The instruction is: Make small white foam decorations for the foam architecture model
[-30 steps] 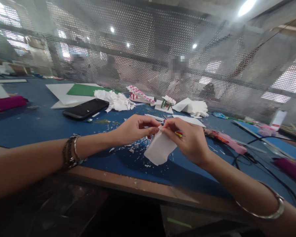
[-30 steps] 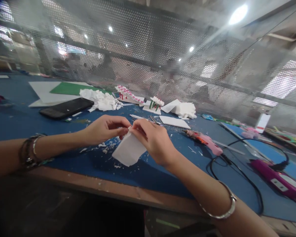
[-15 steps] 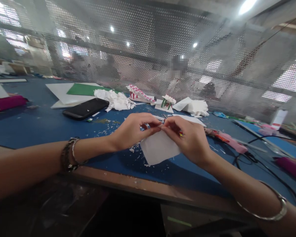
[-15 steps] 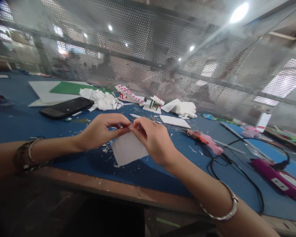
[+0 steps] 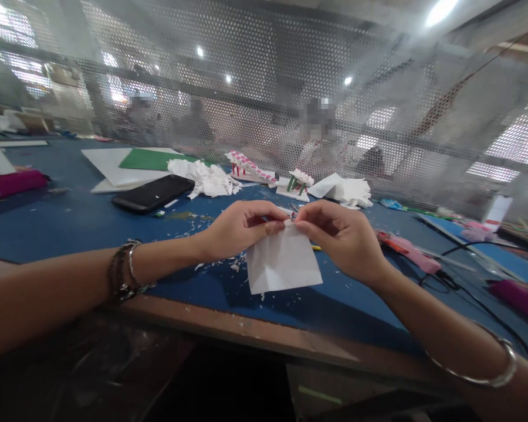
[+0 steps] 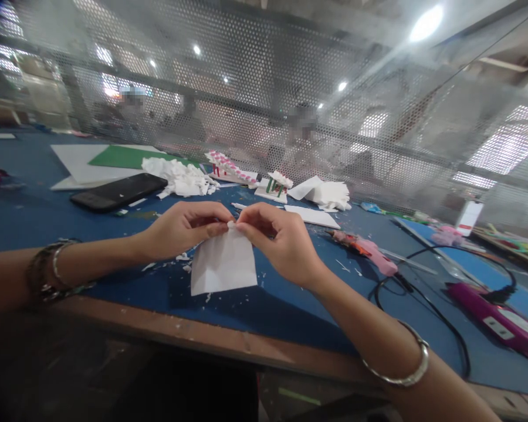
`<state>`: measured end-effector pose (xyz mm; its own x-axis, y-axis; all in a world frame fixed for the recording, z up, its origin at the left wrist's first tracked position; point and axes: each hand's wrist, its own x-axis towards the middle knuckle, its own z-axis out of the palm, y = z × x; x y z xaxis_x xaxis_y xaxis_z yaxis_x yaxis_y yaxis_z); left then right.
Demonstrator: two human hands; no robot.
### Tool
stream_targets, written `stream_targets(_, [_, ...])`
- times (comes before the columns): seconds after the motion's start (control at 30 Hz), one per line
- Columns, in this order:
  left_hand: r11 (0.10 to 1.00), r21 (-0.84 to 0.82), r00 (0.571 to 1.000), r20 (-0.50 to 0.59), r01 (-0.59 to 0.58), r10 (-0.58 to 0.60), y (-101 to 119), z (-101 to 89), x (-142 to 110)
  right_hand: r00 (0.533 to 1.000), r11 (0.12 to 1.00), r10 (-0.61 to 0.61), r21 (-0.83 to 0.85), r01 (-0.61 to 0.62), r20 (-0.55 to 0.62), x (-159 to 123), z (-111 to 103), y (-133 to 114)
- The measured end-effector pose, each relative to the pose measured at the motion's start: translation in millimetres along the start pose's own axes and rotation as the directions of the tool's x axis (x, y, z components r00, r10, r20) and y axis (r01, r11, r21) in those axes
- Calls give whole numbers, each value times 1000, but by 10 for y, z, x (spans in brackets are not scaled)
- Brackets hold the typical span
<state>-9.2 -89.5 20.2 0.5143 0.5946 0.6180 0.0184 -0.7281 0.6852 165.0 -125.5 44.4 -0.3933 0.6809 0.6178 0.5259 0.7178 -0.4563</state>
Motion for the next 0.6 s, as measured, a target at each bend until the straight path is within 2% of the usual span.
stream_targets(0.27, [995,29,995,27,-95,94,-59,-12,-22,999,998,21,64,-19,-29,-22,108,11])
stream_targets(0.43, [997,-75,999,-35,-12,10,-79,27,-20,996,1000,-21,-5,20,-86,-30,133,9])
stream_targets(0.6, [991,-125,998,-28,49,-53,-80,38,0,993,997,-56,-53,50,-104,-39,149,-13])
